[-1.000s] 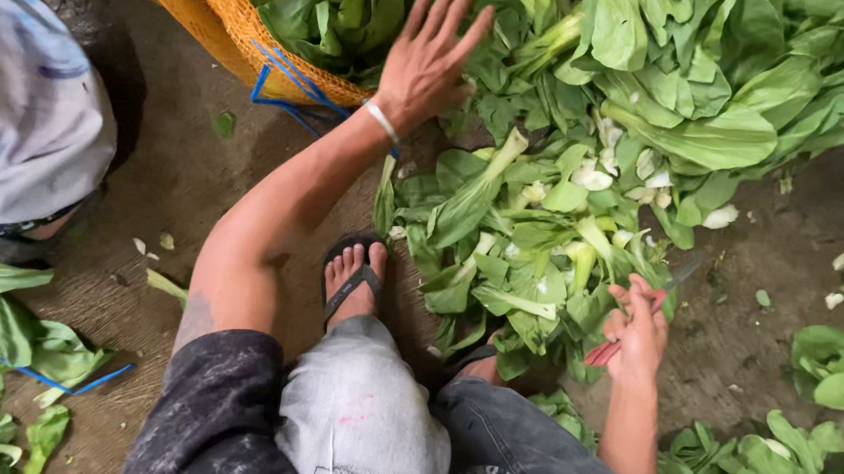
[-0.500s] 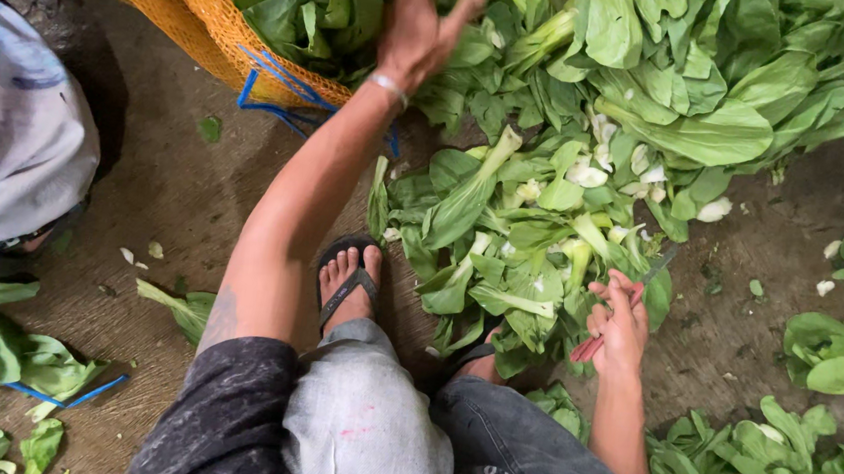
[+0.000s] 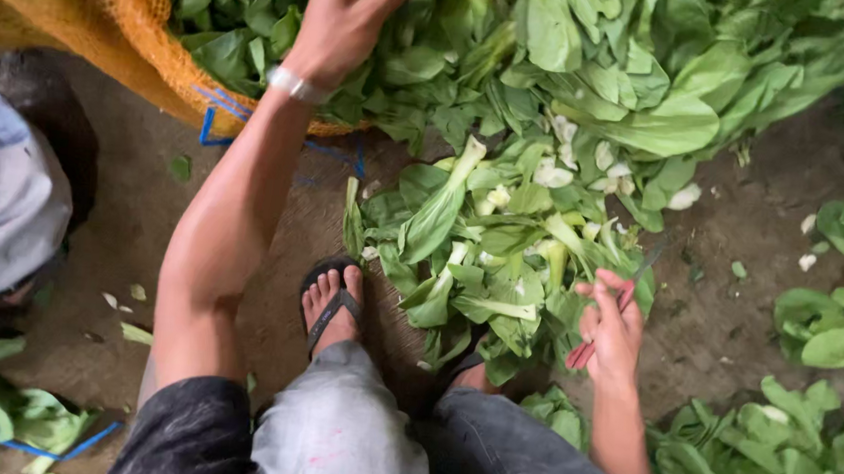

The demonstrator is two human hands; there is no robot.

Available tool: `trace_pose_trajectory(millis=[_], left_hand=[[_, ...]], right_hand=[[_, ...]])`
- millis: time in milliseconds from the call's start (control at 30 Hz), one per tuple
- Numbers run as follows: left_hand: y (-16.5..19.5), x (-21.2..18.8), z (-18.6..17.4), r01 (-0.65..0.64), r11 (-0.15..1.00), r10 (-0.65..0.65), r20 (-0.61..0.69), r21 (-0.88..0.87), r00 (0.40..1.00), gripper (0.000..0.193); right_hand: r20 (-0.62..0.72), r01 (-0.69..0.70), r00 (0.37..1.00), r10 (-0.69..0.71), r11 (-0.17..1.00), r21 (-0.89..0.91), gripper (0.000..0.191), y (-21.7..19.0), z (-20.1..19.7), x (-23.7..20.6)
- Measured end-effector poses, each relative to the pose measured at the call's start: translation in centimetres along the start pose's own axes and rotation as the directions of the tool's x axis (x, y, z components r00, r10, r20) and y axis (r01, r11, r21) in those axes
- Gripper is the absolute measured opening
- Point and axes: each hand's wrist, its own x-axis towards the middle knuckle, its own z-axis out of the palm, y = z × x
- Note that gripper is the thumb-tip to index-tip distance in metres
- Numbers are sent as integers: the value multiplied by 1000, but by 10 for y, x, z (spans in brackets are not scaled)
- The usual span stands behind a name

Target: The person sits on the floor of a produce processing area surrounded by piles of leafy green vegetables. They pick up bok choy heads one at a time, cut off the root ends and outer leaves with a small knife, drop the trimmings aside, and place the trimmed heads into an orange mesh sack, occasionally adjusting the sack open.

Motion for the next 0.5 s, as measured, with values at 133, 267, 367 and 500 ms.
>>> trace_pose_trajectory(millis=[133, 267, 367, 500], left_hand=[[69, -61, 39, 521, 622, -486, 233, -584, 842, 24], [85, -122, 107, 669, 233, -538, 479, -706, 693, 40], [80, -165, 142, 791, -27, -429, 721, -612, 544, 44], [69, -168, 154, 840, 460, -557, 643, -289, 526, 58]], right_hand=[[163, 124, 975, -152, 977, 173, 34, -37, 19, -21], [386, 124, 860, -335, 870, 478, 62, -71, 42, -37], [337, 96, 886, -318, 837, 539, 82, -76, 54, -41], [154, 349, 914, -375, 921, 172, 98, -74, 54, -48]])
